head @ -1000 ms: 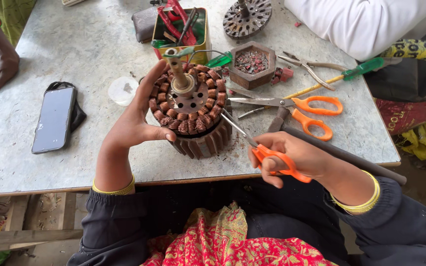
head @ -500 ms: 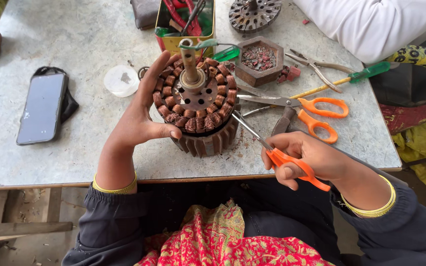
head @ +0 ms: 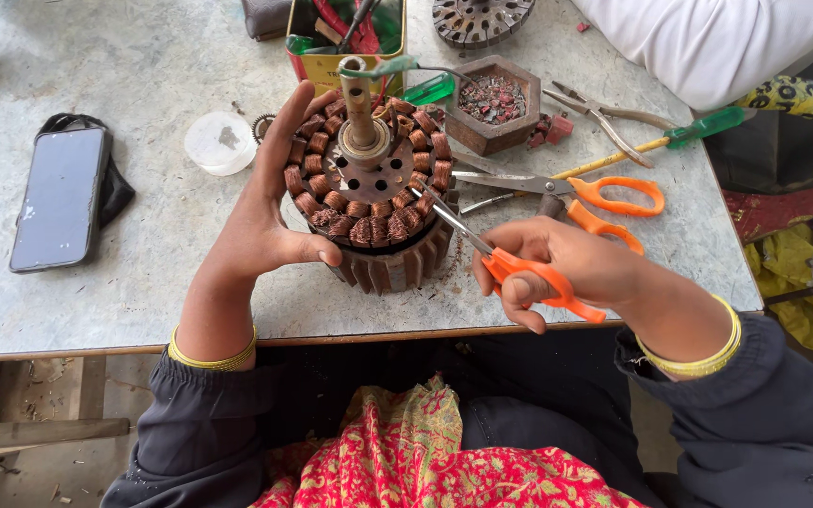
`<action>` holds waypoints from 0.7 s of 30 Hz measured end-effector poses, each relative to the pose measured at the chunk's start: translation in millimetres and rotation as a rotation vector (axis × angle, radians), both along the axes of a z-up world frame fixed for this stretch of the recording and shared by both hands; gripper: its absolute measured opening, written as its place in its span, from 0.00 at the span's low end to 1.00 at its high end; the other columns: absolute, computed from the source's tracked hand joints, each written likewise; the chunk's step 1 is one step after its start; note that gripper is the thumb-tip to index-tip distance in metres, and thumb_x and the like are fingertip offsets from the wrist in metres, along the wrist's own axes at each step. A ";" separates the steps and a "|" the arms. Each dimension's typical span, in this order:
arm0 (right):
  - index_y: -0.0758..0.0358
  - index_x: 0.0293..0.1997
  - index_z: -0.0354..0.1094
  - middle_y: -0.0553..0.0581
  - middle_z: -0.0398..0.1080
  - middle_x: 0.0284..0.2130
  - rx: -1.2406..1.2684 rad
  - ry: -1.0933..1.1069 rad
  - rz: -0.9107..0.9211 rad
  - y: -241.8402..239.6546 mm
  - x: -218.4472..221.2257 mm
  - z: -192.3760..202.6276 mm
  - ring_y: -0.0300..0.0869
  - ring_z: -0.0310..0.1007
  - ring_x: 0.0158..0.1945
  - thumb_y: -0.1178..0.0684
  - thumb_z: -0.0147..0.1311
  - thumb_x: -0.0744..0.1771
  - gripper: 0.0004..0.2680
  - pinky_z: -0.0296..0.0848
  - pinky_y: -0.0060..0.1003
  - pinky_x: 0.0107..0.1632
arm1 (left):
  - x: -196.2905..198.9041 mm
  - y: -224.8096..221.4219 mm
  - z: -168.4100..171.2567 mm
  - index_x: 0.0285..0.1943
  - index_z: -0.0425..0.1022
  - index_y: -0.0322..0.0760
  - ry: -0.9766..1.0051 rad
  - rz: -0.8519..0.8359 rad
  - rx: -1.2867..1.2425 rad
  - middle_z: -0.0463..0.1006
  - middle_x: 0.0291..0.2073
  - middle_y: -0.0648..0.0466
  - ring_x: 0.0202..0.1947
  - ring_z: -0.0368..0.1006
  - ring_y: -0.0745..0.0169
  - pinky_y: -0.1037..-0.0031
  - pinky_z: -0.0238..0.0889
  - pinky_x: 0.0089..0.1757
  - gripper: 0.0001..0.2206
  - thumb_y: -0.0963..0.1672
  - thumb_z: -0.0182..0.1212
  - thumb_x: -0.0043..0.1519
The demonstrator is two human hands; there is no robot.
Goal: The person uses orange-handled scissors and a hammer to cut and adjust copper windings on a motor stator. They repeatedly trim wire ends and tap the stator with the hammer while seated at a workbench.
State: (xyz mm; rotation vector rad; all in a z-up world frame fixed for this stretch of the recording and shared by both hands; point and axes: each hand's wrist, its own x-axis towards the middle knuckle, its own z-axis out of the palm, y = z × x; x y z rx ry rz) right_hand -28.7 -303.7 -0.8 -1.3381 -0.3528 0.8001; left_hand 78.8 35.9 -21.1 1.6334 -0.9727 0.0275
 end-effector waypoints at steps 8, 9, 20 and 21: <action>0.76 0.46 0.69 0.55 0.70 0.21 0.127 0.040 -0.019 7.7 -2.0 -7.1 0.38 0.72 0.25 0.37 0.70 0.61 0.26 0.67 0.31 0.30 | 0.0 -2.4 -2.3 0.84 0.44 0.39 -0.012 0.014 -0.010 0.57 0.80 0.42 0.82 0.53 0.48 0.60 0.47 0.77 0.67 0.61 0.78 0.35; 0.76 0.46 0.70 0.55 0.70 0.20 0.104 0.037 -0.040 6.5 -3.7 -8.1 0.38 0.71 0.24 0.38 0.70 0.61 0.24 0.66 0.30 0.29 | 0.3 -3.6 -2.5 0.84 0.44 0.39 -0.008 0.010 -0.013 0.56 0.80 0.42 0.82 0.53 0.49 0.60 0.48 0.77 0.67 0.61 0.79 0.35; 0.70 0.35 0.67 0.49 0.64 0.17 -0.099 0.072 -0.117 15.8 -7.2 -12.8 0.33 0.62 0.20 0.52 0.64 0.63 0.11 0.60 0.30 0.24 | -0.2 -5.8 -0.9 0.84 0.44 0.38 0.015 0.000 -0.048 0.56 0.79 0.42 0.81 0.53 0.49 0.61 0.48 0.77 0.65 0.58 0.81 0.36; 0.70 0.35 0.67 0.50 0.65 0.17 -0.118 0.044 -0.117 15.5 -6.6 -10.6 0.34 0.64 0.21 0.50 0.64 0.63 0.12 0.61 0.30 0.25 | 0.0 -5.5 -0.6 0.83 0.45 0.38 0.009 0.010 -0.040 0.57 0.79 0.42 0.81 0.53 0.49 0.61 0.48 0.76 0.65 0.58 0.80 0.36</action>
